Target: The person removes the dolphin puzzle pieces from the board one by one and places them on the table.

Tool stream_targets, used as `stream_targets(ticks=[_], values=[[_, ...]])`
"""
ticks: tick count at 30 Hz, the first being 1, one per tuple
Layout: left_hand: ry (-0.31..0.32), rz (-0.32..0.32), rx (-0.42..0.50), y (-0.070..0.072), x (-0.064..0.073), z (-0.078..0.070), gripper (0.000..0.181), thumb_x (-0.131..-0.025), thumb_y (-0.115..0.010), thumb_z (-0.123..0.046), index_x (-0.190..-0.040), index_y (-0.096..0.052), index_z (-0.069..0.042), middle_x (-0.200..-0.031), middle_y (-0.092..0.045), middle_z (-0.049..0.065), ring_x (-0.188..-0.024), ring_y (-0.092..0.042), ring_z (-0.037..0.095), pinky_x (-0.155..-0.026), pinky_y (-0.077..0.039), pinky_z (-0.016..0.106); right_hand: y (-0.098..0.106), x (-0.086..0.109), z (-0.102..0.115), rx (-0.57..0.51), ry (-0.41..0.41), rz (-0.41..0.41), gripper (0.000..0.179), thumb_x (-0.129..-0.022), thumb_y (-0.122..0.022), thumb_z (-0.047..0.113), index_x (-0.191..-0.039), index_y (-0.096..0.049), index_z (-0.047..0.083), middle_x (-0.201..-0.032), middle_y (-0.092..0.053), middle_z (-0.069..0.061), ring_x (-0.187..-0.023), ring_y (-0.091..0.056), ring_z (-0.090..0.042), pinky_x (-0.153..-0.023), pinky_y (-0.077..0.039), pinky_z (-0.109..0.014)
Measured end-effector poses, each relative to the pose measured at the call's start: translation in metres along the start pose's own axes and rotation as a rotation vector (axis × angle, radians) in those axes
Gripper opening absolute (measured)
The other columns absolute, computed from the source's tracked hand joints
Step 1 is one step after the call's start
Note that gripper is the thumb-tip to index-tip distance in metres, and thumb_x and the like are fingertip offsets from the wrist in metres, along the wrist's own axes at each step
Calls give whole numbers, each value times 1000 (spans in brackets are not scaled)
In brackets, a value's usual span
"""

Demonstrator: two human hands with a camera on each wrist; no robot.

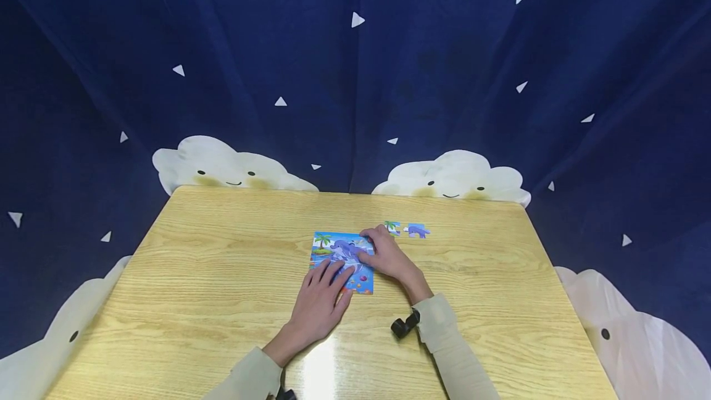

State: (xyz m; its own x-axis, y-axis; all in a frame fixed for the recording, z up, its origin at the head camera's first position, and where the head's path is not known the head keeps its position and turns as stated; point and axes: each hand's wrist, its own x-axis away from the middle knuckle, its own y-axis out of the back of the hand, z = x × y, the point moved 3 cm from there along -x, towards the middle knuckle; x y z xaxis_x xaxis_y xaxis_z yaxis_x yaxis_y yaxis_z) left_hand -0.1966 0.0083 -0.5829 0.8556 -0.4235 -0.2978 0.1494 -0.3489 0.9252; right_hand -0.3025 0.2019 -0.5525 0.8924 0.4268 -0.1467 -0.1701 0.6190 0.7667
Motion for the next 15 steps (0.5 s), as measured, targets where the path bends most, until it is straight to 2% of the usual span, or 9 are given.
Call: stream_targets(ticks=[6, 10, 15], values=[[11, 30, -3, 0, 0, 0, 51, -110, -41, -46, -156, -51, -28, -160, -45, 3, -153, -33, 34, -120, -31, 52, 4, 1, -3, 7, 23, 50, 46, -96, -78, 23, -133, -66, 0, -95, -53, -6, -83, -45, -16, -74, -41, -32], [0, 2, 0, 1, 0, 0, 50, -109, -43, -45, -155, -52, -26, -158, -47, 4, -152, -35, 35, -119, -33, 53, 6, 1, -5, -11, 18, 74, 45, -96, -77, 20, -134, -66, 0, -93, -52, -3, -81, -45, -16, -72, -40, -32], [-18, -38, -1, 1, 0, 0, 49, -108, -46, -44, -153, -55, -25, -156, -49, 5, -150, -37, 36, -117, -34, 54, 7, 1, -6, -7, 21, 61, 44, -96, -78, 21, -133, -65, 1, -92, -52, -4, -76, -45, -14, -69, -40, -29]])
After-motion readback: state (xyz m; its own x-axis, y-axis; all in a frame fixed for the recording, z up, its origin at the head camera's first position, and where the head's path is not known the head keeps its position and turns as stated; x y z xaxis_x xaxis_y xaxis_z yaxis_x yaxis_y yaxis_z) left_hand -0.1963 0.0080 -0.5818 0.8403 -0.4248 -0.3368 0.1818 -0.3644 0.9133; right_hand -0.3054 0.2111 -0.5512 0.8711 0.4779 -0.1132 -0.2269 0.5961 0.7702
